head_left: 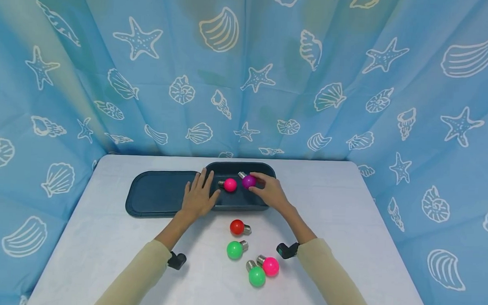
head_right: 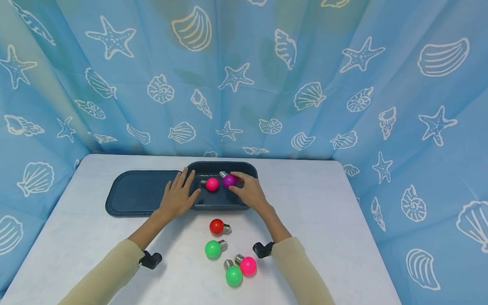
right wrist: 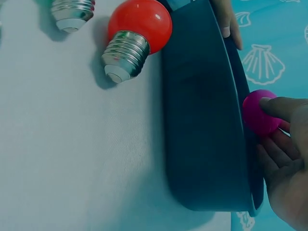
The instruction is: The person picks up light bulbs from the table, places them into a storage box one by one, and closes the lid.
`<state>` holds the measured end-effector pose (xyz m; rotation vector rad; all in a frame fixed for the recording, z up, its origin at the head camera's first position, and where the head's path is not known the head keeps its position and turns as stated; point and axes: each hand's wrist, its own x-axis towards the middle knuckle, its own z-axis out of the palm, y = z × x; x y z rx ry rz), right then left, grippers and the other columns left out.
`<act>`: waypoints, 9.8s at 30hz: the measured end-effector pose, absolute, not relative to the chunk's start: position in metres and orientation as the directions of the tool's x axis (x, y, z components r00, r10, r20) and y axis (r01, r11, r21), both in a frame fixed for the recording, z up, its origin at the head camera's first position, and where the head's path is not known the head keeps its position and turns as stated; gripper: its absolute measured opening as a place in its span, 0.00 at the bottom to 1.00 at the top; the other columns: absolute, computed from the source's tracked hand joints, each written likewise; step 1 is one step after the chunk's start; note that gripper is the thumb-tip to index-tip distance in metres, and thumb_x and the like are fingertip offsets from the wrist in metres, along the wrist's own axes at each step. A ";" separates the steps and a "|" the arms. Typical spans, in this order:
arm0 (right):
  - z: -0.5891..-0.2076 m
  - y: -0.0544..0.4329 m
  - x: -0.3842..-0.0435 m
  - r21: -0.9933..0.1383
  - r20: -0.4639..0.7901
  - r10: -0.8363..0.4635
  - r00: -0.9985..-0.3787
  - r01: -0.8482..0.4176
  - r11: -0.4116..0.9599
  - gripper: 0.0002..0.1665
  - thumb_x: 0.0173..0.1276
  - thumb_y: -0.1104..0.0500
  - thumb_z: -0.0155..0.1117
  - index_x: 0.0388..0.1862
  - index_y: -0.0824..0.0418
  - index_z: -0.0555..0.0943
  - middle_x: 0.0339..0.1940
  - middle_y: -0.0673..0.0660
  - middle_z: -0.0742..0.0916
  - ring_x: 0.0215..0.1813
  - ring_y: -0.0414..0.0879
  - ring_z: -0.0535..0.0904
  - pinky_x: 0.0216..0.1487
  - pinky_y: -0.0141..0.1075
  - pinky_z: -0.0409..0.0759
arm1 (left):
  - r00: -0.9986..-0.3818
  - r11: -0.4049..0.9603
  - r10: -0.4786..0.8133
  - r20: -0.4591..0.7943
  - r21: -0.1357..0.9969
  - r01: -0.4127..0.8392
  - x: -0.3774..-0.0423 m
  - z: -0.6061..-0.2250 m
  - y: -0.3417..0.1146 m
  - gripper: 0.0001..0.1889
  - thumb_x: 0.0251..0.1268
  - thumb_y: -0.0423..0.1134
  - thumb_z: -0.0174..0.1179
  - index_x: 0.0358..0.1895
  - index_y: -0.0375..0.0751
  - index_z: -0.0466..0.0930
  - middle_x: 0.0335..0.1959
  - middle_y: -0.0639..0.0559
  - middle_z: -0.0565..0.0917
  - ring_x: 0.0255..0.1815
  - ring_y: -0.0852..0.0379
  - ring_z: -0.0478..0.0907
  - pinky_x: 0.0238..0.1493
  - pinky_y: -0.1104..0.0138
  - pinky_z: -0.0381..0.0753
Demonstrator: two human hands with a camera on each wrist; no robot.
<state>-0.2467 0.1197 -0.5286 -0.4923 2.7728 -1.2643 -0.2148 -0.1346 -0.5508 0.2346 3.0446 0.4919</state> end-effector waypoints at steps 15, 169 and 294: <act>-0.547 0.103 -0.264 -0.704 0.030 -0.281 -0.959 -0.220 0.675 0.27 0.70 0.63 0.68 0.67 0.62 0.77 0.64 0.64 0.79 0.60 0.57 0.78 0.62 0.46 0.77 | -0.987 0.930 0.163 -0.010 0.336 0.150 -0.215 -0.551 -0.136 0.38 0.79 0.58 0.41 0.82 0.43 0.43 0.82 0.40 0.42 0.80 0.39 0.43 0.74 0.40 0.47; -0.557 0.206 -0.099 -0.896 -0.061 -0.310 -0.949 -0.085 0.436 0.28 0.63 0.66 0.73 0.62 0.66 0.79 0.59 0.63 0.83 0.61 0.60 0.79 0.58 0.48 0.78 | -0.987 0.926 0.161 0.018 0.343 0.158 -0.214 -0.552 -0.135 0.37 0.79 0.55 0.43 0.82 0.42 0.45 0.81 0.39 0.43 0.80 0.38 0.43 0.73 0.39 0.47; -0.546 0.107 -0.273 -0.573 -0.098 -0.291 -0.952 -0.185 0.799 0.26 0.66 0.59 0.72 0.62 0.65 0.79 0.53 0.62 0.84 0.51 0.52 0.79 0.55 0.43 0.81 | -0.985 0.958 0.174 0.000 0.232 0.170 -0.221 -0.553 -0.145 0.51 0.70 0.70 0.45 0.80 0.32 0.42 0.81 0.40 0.44 0.81 0.43 0.41 0.76 0.46 0.42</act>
